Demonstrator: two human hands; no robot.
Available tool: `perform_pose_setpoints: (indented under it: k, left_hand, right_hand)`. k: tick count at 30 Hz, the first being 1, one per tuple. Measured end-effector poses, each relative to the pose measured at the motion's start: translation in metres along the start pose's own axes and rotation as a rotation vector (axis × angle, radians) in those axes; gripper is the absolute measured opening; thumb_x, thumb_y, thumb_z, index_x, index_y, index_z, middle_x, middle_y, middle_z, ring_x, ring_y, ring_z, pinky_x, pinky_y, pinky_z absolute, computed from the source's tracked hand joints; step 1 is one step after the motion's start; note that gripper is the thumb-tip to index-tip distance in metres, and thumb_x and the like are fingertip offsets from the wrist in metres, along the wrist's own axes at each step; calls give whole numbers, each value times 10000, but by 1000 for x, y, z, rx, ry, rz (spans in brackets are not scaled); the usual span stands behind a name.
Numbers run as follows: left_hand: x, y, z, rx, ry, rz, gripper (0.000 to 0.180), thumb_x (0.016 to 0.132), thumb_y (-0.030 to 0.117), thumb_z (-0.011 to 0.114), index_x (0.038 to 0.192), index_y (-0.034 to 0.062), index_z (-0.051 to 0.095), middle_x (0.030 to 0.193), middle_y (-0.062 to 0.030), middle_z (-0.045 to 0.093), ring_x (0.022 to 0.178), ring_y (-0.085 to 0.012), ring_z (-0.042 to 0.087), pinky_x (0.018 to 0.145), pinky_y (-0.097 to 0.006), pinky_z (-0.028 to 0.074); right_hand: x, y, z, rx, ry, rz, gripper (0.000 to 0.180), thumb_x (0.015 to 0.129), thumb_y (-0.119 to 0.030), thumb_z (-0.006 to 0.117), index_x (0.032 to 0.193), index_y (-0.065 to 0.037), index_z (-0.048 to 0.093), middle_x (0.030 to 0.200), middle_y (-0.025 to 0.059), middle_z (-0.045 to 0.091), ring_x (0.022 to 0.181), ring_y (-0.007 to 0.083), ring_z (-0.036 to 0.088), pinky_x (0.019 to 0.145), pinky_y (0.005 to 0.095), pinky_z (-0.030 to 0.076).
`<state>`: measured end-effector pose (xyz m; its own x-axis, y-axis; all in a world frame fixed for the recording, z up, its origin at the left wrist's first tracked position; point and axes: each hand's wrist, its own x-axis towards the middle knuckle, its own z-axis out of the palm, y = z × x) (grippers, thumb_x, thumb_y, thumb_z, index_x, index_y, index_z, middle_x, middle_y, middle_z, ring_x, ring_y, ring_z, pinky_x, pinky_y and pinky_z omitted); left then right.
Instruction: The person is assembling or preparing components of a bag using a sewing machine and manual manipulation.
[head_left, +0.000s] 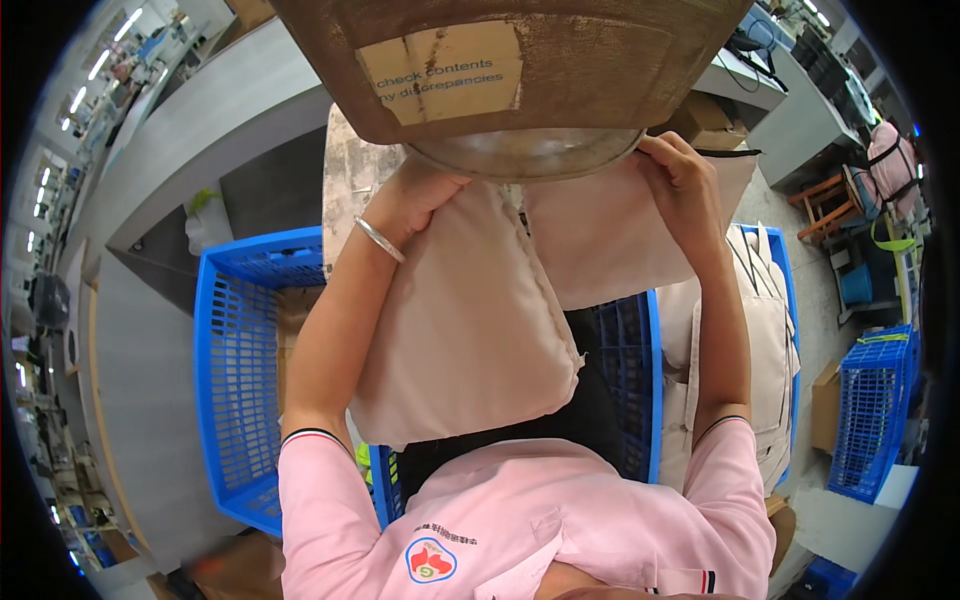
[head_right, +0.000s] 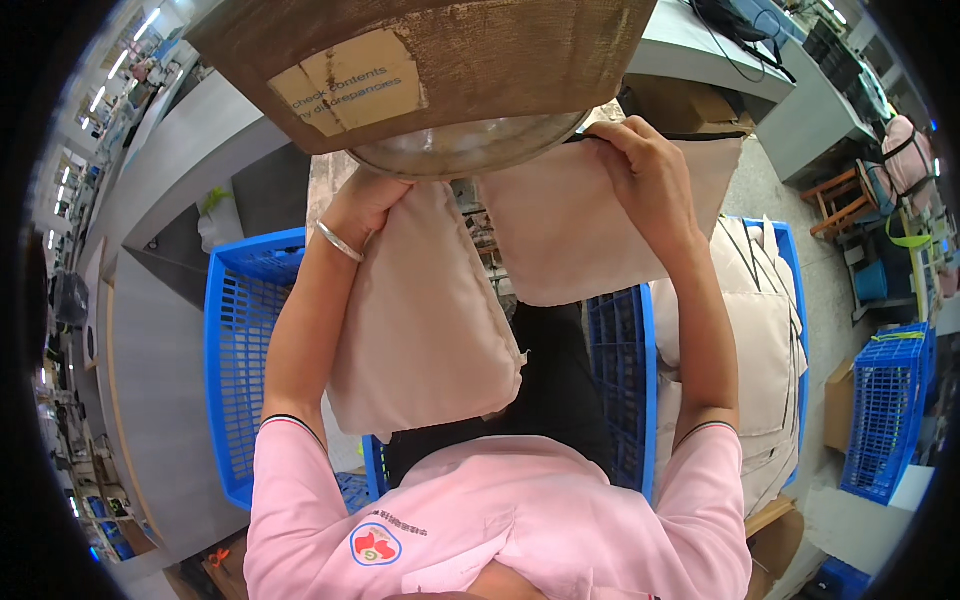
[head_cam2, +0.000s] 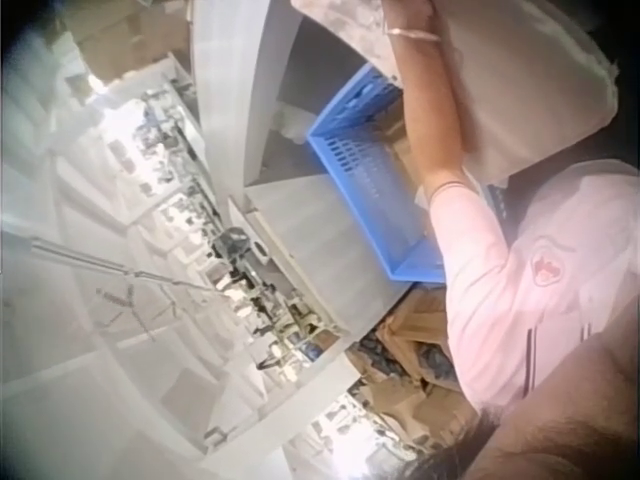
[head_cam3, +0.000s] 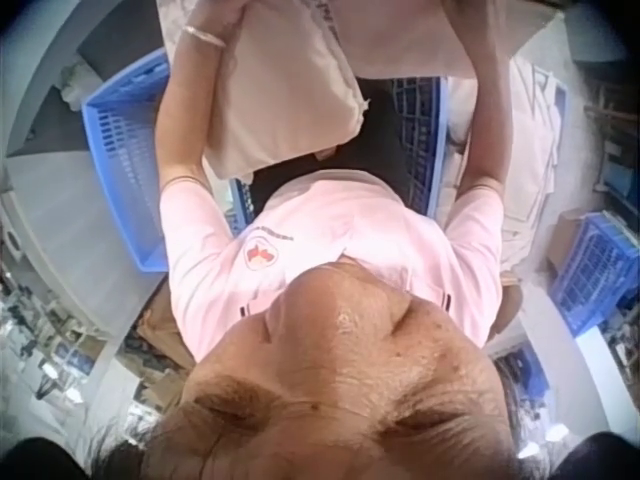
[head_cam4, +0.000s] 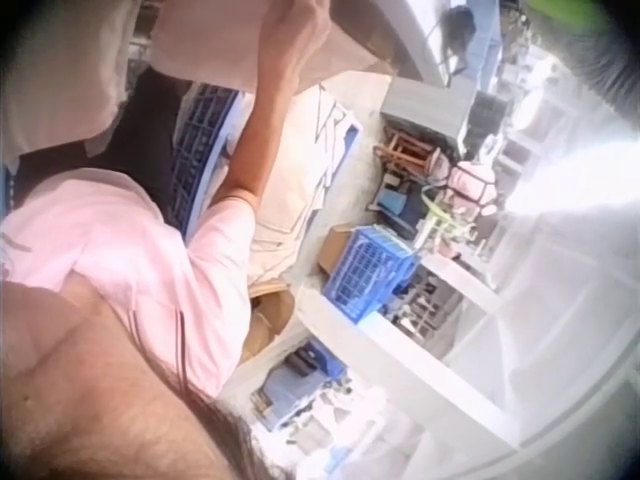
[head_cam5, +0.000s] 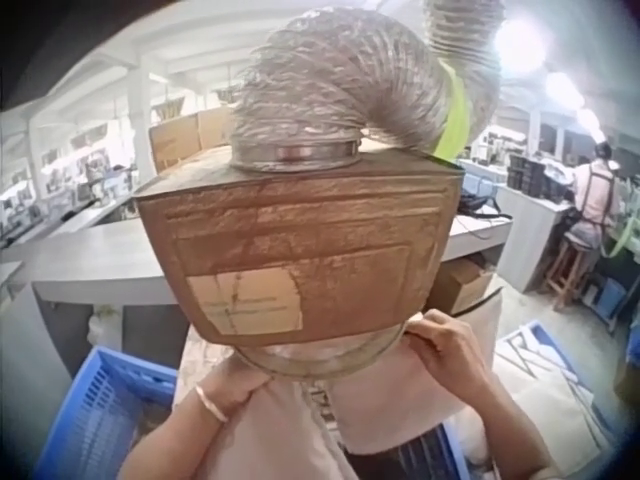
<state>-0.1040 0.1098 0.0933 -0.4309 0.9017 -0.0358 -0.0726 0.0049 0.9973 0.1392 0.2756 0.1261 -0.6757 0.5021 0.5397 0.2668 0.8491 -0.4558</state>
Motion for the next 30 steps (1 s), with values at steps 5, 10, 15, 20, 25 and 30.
perform_pose_setpoints:
  k: [5, 10, 15, 20, 25, 30]
  left_hand:
    - [-4, 7, 7, -1, 64, 29, 353, 832, 143, 700, 1124, -48, 645, 1078, -73, 643, 933, -119, 553, 811, -282, 494]
    - [5, -17, -27, -6, 215, 183, 255, 811, 108, 665, 1013, -48, 672, 955, -62, 660, 809, -136, 582, 706, -292, 502]
    - [-50, -6, -34, -61, 349, -8, 114, 805, 89, 657, 814, -14, 706, 720, -24, 644, 650, -83, 570, 618, -232, 466]
    - [-103, -26, 49, 74, 458, 193, 123, 845, 105, 644, 875, -8, 682, 743, -60, 675, 666, -111, 615, 603, -263, 485]
    - [-127, -55, 114, 244, 456, 362, 115, 829, 121, 673, 926, 60, 661, 738, -66, 669, 656, -136, 642, 617, -280, 494]
    - [-148, -46, 131, 347, 329, 501, 169, 860, 199, 688, 960, 64, 666, 787, -114, 663, 715, -266, 656, 647, -322, 507]
  right_hand:
    - [-2, -3, -4, 15, -3, -29, 156, 882, -65, 677, 1031, -27, 700, 837, 103, 615, 712, 246, 614, 664, 324, 473]
    - [-18, 15, -25, -61, -4, 77, 159, 906, -90, 645, 1041, -21, 695, 849, 111, 622, 737, 226, 626, 678, 291, 473]
    - [-66, 129, -112, -364, 138, 418, 277, 915, -211, 661, 1113, -23, 701, 973, 84, 702, 717, 142, 629, 624, 264, 500]
    - [-149, 230, -181, -617, 278, 474, 484, 920, -204, 661, 1351, -14, 549, 937, 128, 708, 786, 189, 657, 639, 302, 520]
    - [-145, 36, -77, 364, -372, 519, 601, 903, -174, 680, 1446, -37, 462, 1245, 134, 630, 996, 177, 640, 834, 280, 502]
    - [-193, -44, 18, 800, -770, 332, 358, 902, -105, 687, 1235, 13, 629, 1039, 59, 709, 918, 105, 631, 740, 248, 495]
